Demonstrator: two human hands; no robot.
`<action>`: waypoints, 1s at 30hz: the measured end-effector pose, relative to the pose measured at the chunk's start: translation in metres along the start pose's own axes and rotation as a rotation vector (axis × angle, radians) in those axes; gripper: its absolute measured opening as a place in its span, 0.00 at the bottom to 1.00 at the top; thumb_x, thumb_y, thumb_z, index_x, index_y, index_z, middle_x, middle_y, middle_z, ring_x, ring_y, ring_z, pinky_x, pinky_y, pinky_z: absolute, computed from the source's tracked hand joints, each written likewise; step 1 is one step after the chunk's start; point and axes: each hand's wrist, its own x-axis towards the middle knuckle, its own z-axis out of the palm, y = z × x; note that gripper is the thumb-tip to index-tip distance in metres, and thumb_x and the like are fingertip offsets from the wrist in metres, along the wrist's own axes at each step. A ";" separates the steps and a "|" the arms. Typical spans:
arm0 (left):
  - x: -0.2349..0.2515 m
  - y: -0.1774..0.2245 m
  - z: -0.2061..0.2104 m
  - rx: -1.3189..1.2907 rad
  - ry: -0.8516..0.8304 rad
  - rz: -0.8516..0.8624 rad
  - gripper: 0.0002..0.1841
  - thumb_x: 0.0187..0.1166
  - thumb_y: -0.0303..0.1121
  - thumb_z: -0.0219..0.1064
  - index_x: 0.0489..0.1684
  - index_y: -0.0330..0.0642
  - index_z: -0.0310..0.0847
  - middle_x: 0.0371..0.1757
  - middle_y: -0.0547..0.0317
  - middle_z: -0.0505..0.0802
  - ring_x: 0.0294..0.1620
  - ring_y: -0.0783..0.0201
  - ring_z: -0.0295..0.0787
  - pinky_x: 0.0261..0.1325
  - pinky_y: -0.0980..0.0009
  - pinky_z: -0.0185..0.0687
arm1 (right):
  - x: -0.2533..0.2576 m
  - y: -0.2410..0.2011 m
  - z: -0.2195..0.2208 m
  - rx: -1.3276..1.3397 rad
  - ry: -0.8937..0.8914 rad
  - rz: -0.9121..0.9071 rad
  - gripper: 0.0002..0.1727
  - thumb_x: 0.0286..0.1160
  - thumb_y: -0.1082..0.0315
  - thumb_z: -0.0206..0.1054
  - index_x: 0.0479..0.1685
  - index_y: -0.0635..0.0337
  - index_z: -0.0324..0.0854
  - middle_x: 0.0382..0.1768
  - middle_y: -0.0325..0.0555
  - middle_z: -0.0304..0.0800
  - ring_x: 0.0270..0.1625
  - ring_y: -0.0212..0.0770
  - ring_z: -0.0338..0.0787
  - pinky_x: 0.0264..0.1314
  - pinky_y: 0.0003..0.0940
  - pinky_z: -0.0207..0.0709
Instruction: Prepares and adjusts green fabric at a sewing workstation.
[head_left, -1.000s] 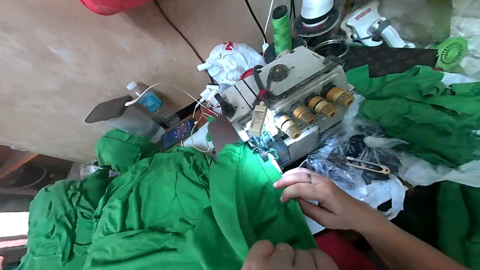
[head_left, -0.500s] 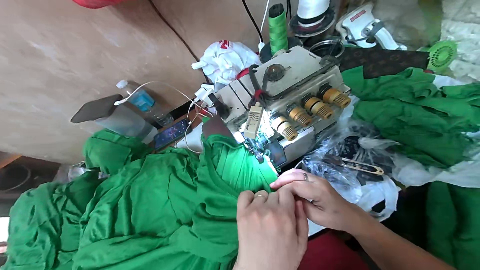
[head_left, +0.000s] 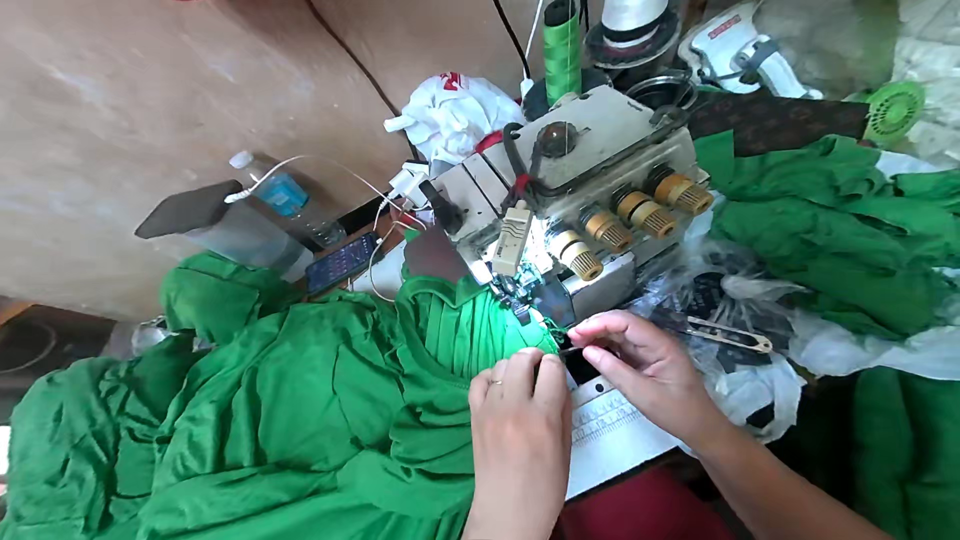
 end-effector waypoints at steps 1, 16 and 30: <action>0.000 -0.003 0.000 -0.007 -0.003 0.013 0.06 0.74 0.32 0.66 0.35 0.48 0.91 0.43 0.59 0.95 0.45 0.61 0.91 0.49 0.65 0.81 | -0.002 0.004 -0.001 -0.039 -0.023 -0.018 0.14 0.79 0.72 0.65 0.59 0.68 0.84 0.60 0.47 0.91 0.60 0.31 0.91 0.63 0.26 0.87; 0.035 -0.073 -0.008 -0.010 -0.138 -0.232 0.09 0.80 0.36 0.67 0.42 0.40 0.90 0.45 0.48 0.94 0.44 0.49 0.94 0.41 0.50 0.89 | -0.005 -0.006 0.004 -0.172 -0.165 -0.223 0.08 0.84 0.65 0.65 0.52 0.52 0.86 0.55 0.38 0.89 0.58 0.23 0.88 0.61 0.17 0.83; -0.001 -0.007 -0.030 -0.384 -0.175 -0.180 0.07 0.78 0.30 0.66 0.40 0.43 0.91 0.36 0.62 0.92 0.38 0.73 0.90 0.44 0.80 0.86 | 0.028 -0.006 -0.012 -0.460 -0.353 -0.290 0.11 0.81 0.60 0.66 0.37 0.57 0.87 0.35 0.43 0.86 0.41 0.29 0.85 0.48 0.19 0.78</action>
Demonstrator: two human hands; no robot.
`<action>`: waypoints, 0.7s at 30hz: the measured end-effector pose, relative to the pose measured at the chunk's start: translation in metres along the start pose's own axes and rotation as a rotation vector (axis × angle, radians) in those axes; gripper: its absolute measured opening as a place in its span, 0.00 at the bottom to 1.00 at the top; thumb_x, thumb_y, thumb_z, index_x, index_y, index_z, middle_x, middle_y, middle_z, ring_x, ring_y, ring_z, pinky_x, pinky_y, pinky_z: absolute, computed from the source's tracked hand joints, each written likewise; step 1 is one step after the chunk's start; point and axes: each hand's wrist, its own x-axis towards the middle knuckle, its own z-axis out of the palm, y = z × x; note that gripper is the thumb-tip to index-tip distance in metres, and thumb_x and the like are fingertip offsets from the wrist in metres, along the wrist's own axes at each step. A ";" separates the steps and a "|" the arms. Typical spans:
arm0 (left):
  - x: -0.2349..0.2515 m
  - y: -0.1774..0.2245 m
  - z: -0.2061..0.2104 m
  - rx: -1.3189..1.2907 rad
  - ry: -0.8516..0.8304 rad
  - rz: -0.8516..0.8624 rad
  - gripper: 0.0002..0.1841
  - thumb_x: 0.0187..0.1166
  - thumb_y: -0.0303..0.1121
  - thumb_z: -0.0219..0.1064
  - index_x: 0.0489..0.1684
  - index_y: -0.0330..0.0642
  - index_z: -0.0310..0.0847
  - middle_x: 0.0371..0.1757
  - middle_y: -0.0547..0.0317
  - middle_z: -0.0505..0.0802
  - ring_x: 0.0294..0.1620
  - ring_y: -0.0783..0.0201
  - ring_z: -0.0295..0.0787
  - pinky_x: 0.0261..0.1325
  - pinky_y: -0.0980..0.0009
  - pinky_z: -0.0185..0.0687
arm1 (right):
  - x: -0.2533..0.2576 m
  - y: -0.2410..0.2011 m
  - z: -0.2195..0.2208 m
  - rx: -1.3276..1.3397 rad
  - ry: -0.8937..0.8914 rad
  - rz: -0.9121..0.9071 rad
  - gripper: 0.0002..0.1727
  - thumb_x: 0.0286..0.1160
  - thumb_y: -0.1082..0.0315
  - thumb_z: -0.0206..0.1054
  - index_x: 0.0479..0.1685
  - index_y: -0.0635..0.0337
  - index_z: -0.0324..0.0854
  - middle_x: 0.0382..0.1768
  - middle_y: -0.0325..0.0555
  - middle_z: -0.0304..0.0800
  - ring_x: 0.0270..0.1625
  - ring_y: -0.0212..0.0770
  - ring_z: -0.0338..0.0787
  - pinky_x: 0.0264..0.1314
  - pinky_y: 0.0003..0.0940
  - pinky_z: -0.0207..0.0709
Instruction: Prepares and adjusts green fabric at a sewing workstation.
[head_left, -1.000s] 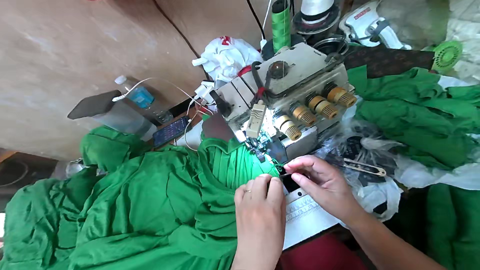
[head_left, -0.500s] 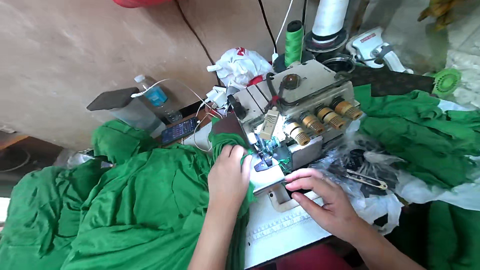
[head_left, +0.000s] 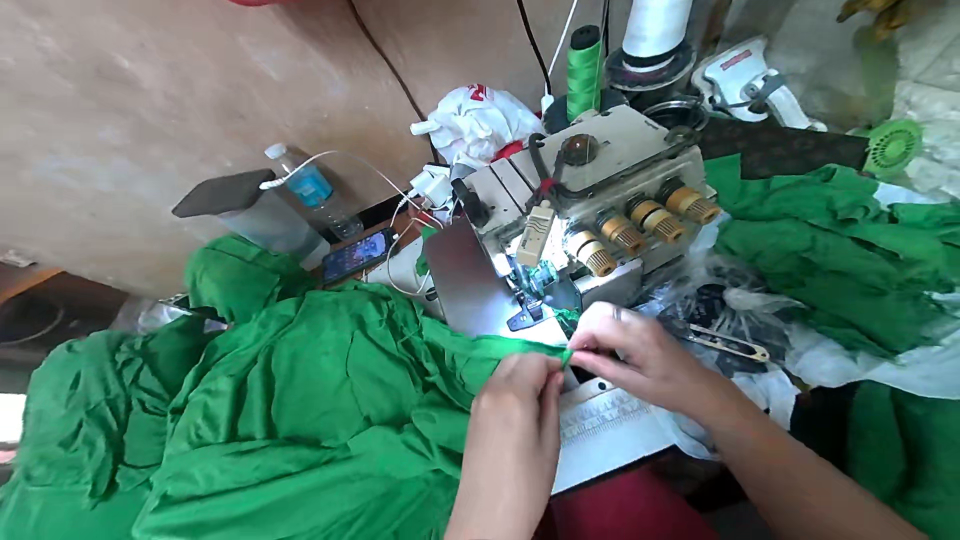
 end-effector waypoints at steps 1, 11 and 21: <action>0.004 0.000 0.005 -0.013 0.000 -0.001 0.06 0.78 0.29 0.66 0.42 0.41 0.90 0.37 0.61 0.92 0.38 0.72 0.89 0.45 0.79 0.85 | 0.001 0.001 -0.001 0.002 0.017 0.012 0.11 0.81 0.60 0.66 0.37 0.58 0.87 0.34 0.43 0.85 0.39 0.28 0.83 0.46 0.17 0.76; -0.021 0.014 -0.008 0.119 -0.346 -0.116 0.13 0.75 0.37 0.73 0.51 0.43 0.93 0.42 0.53 0.95 0.38 0.56 0.94 0.41 0.57 0.90 | -0.055 0.008 -0.053 -0.383 0.008 0.357 0.15 0.83 0.63 0.61 0.48 0.59 0.93 0.50 0.54 0.94 0.57 0.57 0.92 0.60 0.57 0.85; -0.034 0.008 -0.021 0.264 -0.114 0.026 0.07 0.78 0.28 0.68 0.37 0.37 0.92 0.42 0.46 0.94 0.46 0.50 0.95 0.49 0.60 0.90 | -0.074 0.022 -0.073 -0.569 -0.145 0.454 0.16 0.81 0.76 0.59 0.61 0.66 0.88 0.55 0.71 0.90 0.62 0.78 0.86 0.62 0.75 0.75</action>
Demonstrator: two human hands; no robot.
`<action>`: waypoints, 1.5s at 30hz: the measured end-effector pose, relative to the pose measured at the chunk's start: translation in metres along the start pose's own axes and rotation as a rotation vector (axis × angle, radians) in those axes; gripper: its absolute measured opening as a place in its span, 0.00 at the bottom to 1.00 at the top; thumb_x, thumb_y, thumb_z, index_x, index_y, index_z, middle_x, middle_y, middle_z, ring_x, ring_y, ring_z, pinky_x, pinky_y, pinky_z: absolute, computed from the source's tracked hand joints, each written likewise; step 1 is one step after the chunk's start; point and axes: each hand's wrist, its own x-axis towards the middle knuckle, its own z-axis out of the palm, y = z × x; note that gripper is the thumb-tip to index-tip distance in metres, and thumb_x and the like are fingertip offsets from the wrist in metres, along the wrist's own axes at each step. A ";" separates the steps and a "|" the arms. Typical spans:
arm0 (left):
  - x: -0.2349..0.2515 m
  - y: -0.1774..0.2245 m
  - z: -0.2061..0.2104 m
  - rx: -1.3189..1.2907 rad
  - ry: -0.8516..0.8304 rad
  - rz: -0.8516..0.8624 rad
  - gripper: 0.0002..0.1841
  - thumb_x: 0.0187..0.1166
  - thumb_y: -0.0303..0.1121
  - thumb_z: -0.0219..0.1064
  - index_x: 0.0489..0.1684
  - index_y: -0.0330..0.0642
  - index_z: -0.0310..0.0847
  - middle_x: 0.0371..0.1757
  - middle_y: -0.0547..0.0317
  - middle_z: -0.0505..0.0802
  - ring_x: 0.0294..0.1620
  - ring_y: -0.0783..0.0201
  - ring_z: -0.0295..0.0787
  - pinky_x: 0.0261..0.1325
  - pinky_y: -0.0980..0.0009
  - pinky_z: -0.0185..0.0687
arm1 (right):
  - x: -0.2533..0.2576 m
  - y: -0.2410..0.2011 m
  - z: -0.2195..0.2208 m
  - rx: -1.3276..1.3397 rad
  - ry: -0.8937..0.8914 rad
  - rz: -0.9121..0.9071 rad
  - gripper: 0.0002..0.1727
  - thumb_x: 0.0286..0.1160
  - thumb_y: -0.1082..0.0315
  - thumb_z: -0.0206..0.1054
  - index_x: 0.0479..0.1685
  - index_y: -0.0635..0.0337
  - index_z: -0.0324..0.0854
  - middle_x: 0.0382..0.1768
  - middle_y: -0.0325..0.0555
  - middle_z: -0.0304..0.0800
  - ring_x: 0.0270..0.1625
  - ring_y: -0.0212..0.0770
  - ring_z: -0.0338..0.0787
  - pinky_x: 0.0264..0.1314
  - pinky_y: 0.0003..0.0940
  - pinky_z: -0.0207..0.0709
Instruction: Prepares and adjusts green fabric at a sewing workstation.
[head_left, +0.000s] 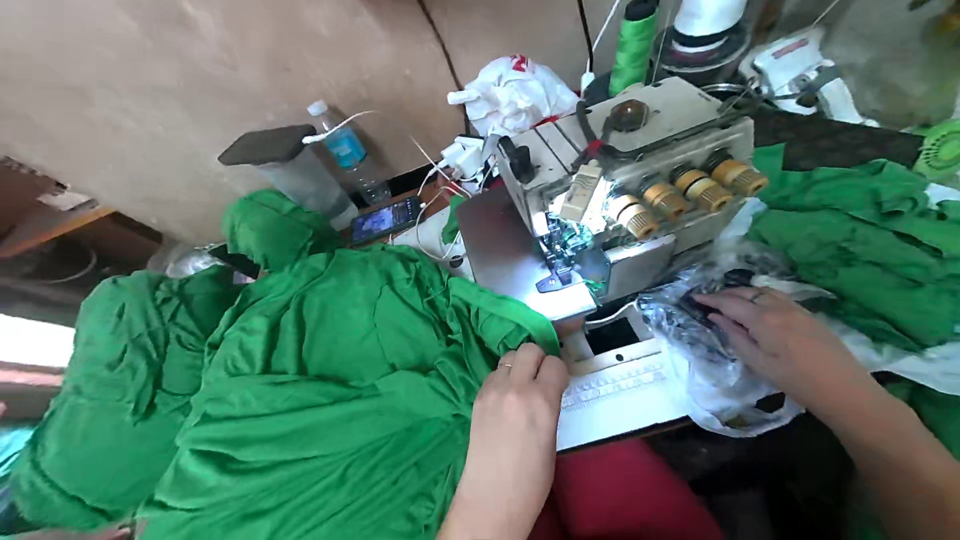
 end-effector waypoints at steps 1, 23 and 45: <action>-0.001 -0.003 0.001 -0.028 0.032 0.012 0.07 0.79 0.28 0.67 0.37 0.37 0.91 0.42 0.47 0.95 0.46 0.51 0.95 0.51 0.62 0.90 | 0.000 -0.002 -0.001 -0.013 0.037 -0.006 0.18 0.81 0.75 0.55 0.59 0.67 0.88 0.52 0.72 0.90 0.57 0.78 0.88 0.57 0.76 0.77; -0.003 -0.023 0.045 -0.472 0.231 -0.002 0.07 0.78 0.31 0.70 0.38 0.40 0.94 0.37 0.62 0.96 0.41 0.74 0.92 0.51 0.78 0.87 | -0.026 -0.102 0.017 0.718 -0.043 -0.191 0.31 0.94 0.45 0.42 0.50 0.61 0.85 0.31 0.31 0.79 0.33 0.15 0.73 0.37 0.12 0.68; -0.027 -0.015 0.023 -0.603 0.133 -0.073 0.14 0.91 0.39 0.55 0.44 0.38 0.80 0.48 0.60 0.97 0.52 0.74 0.95 0.56 0.76 0.90 | -0.010 -0.111 0.010 0.179 0.044 -0.317 0.27 0.90 0.49 0.49 0.30 0.58 0.84 0.19 0.45 0.82 0.21 0.45 0.85 0.18 0.43 0.75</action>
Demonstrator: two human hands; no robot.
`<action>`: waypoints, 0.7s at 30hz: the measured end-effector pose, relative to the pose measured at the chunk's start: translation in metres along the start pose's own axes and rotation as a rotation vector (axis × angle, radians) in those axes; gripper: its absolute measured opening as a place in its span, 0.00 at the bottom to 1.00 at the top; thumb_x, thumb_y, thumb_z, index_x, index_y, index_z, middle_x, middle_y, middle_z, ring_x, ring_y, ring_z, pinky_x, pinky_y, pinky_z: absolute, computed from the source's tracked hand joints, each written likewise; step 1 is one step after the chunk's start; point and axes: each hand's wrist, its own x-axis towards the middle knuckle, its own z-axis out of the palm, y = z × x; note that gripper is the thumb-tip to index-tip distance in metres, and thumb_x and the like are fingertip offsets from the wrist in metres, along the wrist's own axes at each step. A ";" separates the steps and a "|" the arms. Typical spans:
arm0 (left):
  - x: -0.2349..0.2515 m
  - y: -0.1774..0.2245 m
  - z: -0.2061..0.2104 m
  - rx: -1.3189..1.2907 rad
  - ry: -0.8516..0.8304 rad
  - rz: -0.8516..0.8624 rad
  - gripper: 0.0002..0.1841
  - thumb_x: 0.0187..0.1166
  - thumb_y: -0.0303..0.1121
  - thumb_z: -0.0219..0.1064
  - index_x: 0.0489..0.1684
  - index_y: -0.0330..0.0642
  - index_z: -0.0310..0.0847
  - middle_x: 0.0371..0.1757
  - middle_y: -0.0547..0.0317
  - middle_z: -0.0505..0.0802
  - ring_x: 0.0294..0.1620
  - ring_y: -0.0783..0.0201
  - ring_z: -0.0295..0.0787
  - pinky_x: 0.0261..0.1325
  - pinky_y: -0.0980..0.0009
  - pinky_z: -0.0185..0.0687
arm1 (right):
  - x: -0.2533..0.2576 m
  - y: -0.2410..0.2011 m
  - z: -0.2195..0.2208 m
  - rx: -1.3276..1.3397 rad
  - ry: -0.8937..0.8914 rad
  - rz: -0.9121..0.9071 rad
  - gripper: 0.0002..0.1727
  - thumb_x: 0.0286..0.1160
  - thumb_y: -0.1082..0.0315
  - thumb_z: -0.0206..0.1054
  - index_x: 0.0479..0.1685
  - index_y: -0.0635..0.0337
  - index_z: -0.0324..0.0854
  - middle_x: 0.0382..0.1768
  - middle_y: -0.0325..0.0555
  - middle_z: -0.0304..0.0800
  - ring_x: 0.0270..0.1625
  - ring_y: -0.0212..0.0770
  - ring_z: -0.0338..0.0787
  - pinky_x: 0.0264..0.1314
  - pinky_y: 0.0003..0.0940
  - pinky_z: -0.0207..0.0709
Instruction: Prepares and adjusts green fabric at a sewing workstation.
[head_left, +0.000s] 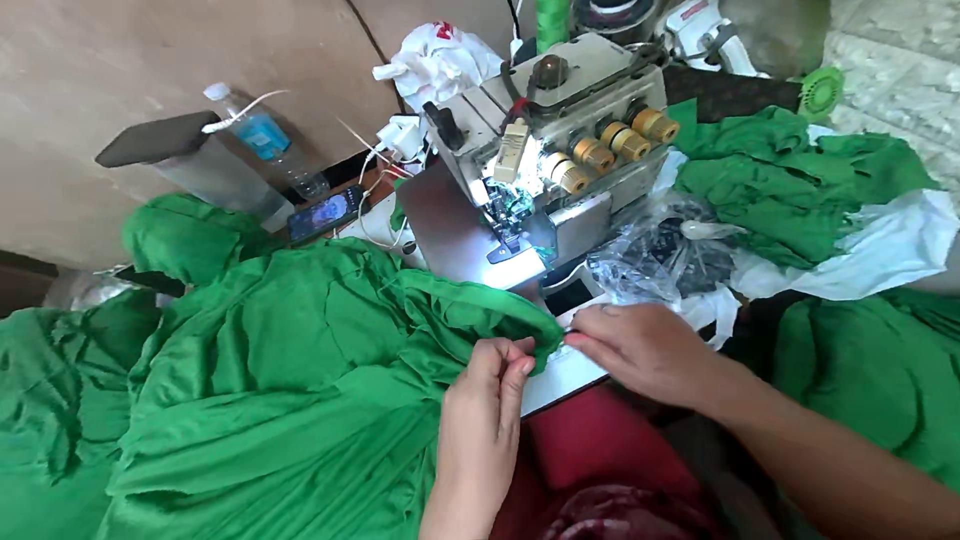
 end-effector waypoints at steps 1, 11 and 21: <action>-0.004 0.001 -0.007 0.024 0.012 0.012 0.15 0.92 0.40 0.55 0.44 0.39 0.81 0.48 0.60 0.97 0.52 0.73 0.95 0.57 0.75 0.90 | 0.000 0.008 -0.004 -0.009 0.007 -0.001 0.28 0.91 0.49 0.48 0.30 0.58 0.83 0.19 0.46 0.82 0.21 0.46 0.85 0.19 0.44 0.75; -0.027 -0.025 -0.091 0.082 -0.084 -0.184 0.17 0.80 0.47 0.69 0.44 0.41 0.89 0.44 0.63 0.94 0.43 0.75 0.92 0.45 0.75 0.92 | -0.001 0.051 -0.040 0.153 -0.184 0.276 0.38 0.74 0.33 0.62 0.64 0.60 0.81 0.43 0.56 0.92 0.42 0.56 0.92 0.42 0.64 0.83; 0.027 -0.044 -0.054 0.506 0.109 -0.452 0.13 0.80 0.42 0.68 0.40 0.43 0.92 0.37 0.56 0.94 0.38 0.56 0.91 0.44 0.51 0.85 | 0.002 0.081 -0.033 -0.295 0.009 0.281 0.38 0.84 0.39 0.52 0.62 0.70 0.82 0.59 0.75 0.85 0.63 0.81 0.82 0.59 0.80 0.70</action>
